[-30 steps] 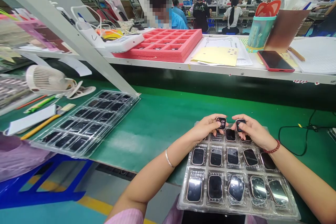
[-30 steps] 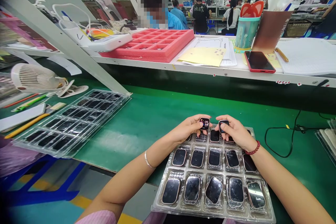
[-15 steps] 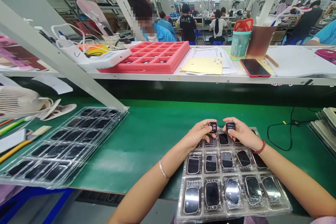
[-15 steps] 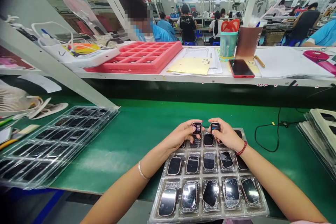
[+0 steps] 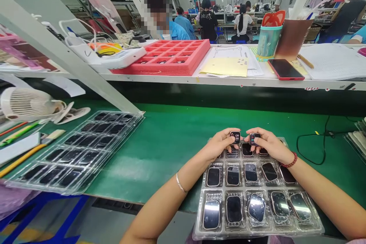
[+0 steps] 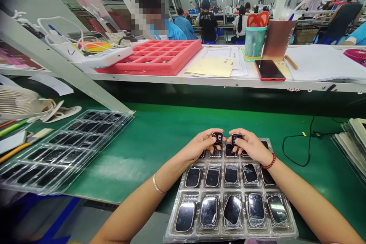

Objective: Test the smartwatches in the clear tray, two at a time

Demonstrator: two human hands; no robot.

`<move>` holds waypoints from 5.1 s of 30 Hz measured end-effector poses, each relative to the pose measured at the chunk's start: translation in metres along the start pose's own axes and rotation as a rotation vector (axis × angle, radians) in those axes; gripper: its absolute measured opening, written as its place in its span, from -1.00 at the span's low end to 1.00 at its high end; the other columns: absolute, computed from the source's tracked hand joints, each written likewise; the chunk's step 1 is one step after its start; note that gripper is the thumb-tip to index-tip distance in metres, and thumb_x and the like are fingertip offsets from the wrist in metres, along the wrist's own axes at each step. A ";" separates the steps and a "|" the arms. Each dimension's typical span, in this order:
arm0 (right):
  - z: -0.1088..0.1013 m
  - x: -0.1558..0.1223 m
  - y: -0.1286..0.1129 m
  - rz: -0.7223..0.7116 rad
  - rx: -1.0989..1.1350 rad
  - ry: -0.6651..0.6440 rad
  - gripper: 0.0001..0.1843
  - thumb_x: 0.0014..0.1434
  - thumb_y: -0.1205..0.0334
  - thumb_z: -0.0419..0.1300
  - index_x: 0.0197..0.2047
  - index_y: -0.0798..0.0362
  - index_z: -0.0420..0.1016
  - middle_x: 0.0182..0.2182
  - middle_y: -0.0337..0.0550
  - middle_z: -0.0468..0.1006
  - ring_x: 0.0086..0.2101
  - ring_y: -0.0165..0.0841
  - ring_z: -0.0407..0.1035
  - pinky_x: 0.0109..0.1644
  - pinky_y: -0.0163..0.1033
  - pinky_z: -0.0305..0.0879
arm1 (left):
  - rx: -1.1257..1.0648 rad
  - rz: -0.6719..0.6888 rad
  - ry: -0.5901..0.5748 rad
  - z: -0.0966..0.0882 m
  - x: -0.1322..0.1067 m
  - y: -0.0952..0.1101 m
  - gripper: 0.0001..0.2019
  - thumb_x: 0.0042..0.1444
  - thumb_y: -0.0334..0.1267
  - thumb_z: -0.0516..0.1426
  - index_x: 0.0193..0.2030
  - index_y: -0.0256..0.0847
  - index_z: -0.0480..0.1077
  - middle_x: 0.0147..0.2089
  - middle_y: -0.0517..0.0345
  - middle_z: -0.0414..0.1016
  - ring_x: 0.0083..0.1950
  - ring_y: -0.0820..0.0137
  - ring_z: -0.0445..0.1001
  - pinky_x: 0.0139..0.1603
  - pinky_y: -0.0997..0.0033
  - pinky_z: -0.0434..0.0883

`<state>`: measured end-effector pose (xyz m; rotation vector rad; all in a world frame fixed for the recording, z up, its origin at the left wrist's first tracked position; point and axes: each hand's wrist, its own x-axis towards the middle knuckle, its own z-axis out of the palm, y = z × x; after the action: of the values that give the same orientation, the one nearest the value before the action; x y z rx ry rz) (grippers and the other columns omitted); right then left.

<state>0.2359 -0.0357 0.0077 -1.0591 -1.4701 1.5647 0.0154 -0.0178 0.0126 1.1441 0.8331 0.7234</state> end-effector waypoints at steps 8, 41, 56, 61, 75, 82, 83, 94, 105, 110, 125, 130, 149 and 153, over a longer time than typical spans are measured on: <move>0.000 -0.001 -0.002 0.020 -0.012 -0.014 -0.68 0.23 0.03 0.12 -0.06 0.05 0.43 -0.20 -0.05 0.58 -0.46 -0.41 0.46 -0.47 -0.31 0.39 | 0.020 -0.007 0.002 0.000 -0.001 0.000 -0.52 0.06 -0.12 0.19 0.11 -0.26 0.33 -0.02 -0.10 0.51 -0.32 0.45 0.49 -0.42 0.51 0.32; 0.001 -0.003 -0.003 0.028 -0.039 -0.015 -0.69 0.15 0.31 0.09 -0.01 0.02 0.33 -0.15 -0.09 0.54 -0.48 -0.46 0.37 -0.48 -0.31 0.33 | -0.002 0.005 -0.018 -0.002 0.000 -0.003 -0.49 0.08 -0.28 0.17 0.20 -0.21 0.28 0.07 -0.11 0.46 -0.16 0.36 0.53 -0.34 0.49 0.37; 0.006 -0.007 -0.009 -0.105 -0.312 -0.036 -0.70 0.06 0.47 -0.01 -0.16 0.00 0.35 -0.36 -0.22 0.51 -0.44 -0.39 0.31 -0.39 -0.28 0.23 | -0.028 -0.008 -0.012 0.000 -0.001 -0.001 -0.47 -0.02 -0.40 0.17 0.15 -0.23 0.31 0.03 -0.11 0.48 -0.26 0.42 0.52 -0.38 0.51 0.33; 0.007 -0.008 -0.012 -0.161 -0.355 -0.043 -0.70 0.05 0.50 -0.01 -0.20 0.00 0.36 -0.37 -0.23 0.51 -0.30 -0.32 0.37 -0.19 -0.20 0.24 | -0.016 -0.005 -0.019 0.000 -0.001 0.000 -0.48 -0.02 -0.38 0.17 0.15 -0.24 0.31 0.03 -0.13 0.48 -0.26 0.41 0.52 -0.38 0.50 0.33; 0.006 -0.009 -0.015 -0.093 -0.315 -0.018 -0.87 0.10 0.39 0.04 -0.31 0.05 0.39 -0.50 -0.23 0.51 -0.46 -0.38 0.34 -0.34 -0.27 0.19 | -0.014 -0.001 -0.026 0.000 -0.001 -0.001 -0.50 0.01 -0.32 0.19 0.14 -0.26 0.30 0.03 -0.13 0.48 -0.27 0.43 0.51 -0.38 0.51 0.32; 0.002 -0.010 -0.013 -0.035 -0.194 -0.034 -0.85 0.19 0.24 0.02 -0.32 0.06 0.38 -0.53 -0.22 0.47 -0.54 -0.44 0.22 -0.54 -0.37 0.03 | 0.001 -0.009 -0.017 0.000 -0.002 0.001 -0.51 0.02 -0.30 0.19 0.14 -0.28 0.31 0.02 -0.15 0.49 -0.27 0.42 0.51 -0.38 0.50 0.32; 0.001 -0.009 -0.012 -0.020 -0.176 -0.031 -0.84 0.21 0.23 0.01 -0.32 0.06 0.38 -0.54 -0.22 0.46 -0.55 -0.44 0.21 -0.56 -0.38 0.01 | 0.001 -0.009 -0.017 0.000 -0.002 0.001 -0.51 0.02 -0.30 0.19 0.14 -0.28 0.31 0.02 -0.15 0.49 -0.27 0.41 0.51 -0.38 0.50 0.32; -0.003 -0.006 -0.005 0.004 -0.010 -0.020 -0.78 0.26 0.21 -0.07 -0.26 0.05 0.37 -0.49 -0.21 0.44 -0.52 -0.45 0.22 -0.55 -0.39 0.06 | -0.007 -0.010 -0.021 0.000 -0.002 0.002 -0.50 0.01 -0.30 0.19 0.14 -0.30 0.31 0.02 -0.16 0.49 -0.27 0.40 0.52 -0.39 0.50 0.32; -0.002 0.000 -0.003 -0.001 -0.004 -0.061 -0.56 0.03 0.39 0.07 0.02 0.01 0.26 -0.09 -0.08 0.45 -0.43 -0.45 0.41 -0.49 -0.33 0.34 | 0.015 -0.003 -0.006 0.001 -0.002 0.001 -0.52 0.00 -0.32 0.17 0.12 -0.30 0.32 0.01 -0.15 0.49 -0.28 0.41 0.51 -0.39 0.49 0.33; -0.001 -0.001 -0.003 -0.005 -0.038 -0.057 -0.58 0.06 0.37 0.11 0.03 0.01 0.28 -0.13 -0.09 0.47 -0.44 -0.45 0.40 -0.48 -0.32 0.34 | 0.009 -0.005 -0.013 0.001 -0.002 0.001 -0.52 0.01 -0.33 0.17 0.12 -0.28 0.31 0.03 -0.15 0.49 -0.27 0.41 0.51 -0.39 0.50 0.33; -0.001 -0.001 -0.004 0.001 -0.040 -0.064 -0.54 -0.01 0.45 0.09 0.00 0.01 0.28 -0.14 -0.13 0.45 -0.43 -0.47 0.38 -0.47 -0.36 0.31 | 0.015 -0.002 -0.017 0.001 -0.002 0.002 -0.51 -0.01 -0.29 0.17 0.12 -0.29 0.31 0.01 -0.14 0.49 -0.27 0.40 0.51 -0.40 0.50 0.33; -0.001 -0.002 -0.005 -0.013 -0.083 -0.046 -0.66 0.07 0.39 0.11 -0.05 0.02 0.30 -0.24 -0.18 0.46 -0.52 -0.50 0.27 -0.48 -0.33 0.26 | 0.011 0.003 -0.027 0.000 -0.002 0.002 -0.51 -0.01 -0.30 0.16 0.12 -0.28 0.32 0.02 -0.14 0.49 -0.26 0.41 0.51 -0.38 0.50 0.33; -0.004 -0.002 -0.003 -0.012 -0.043 -0.060 -0.65 0.12 0.40 0.05 0.00 0.03 0.32 -0.21 -0.13 0.52 -0.49 -0.49 0.35 -0.45 -0.32 0.35 | 0.010 -0.009 -0.014 0.001 -0.003 0.002 -0.51 0.00 -0.31 0.18 0.12 -0.28 0.32 0.00 -0.15 0.50 -0.29 0.41 0.51 -0.37 0.48 0.33; -0.003 -0.001 -0.001 -0.024 -0.012 -0.067 -0.59 0.07 0.43 0.07 0.02 0.01 0.31 -0.16 -0.12 0.51 -0.44 -0.47 0.40 -0.44 -0.32 0.36 | 0.002 -0.004 -0.010 0.001 -0.003 0.003 -0.52 0.02 -0.30 0.18 0.12 -0.28 0.32 -0.02 -0.14 0.51 -0.29 0.41 0.51 -0.38 0.49 0.33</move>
<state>0.2394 -0.0355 0.0090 -1.0010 -1.5336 1.5893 0.0143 -0.0204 0.0160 1.1468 0.8277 0.7133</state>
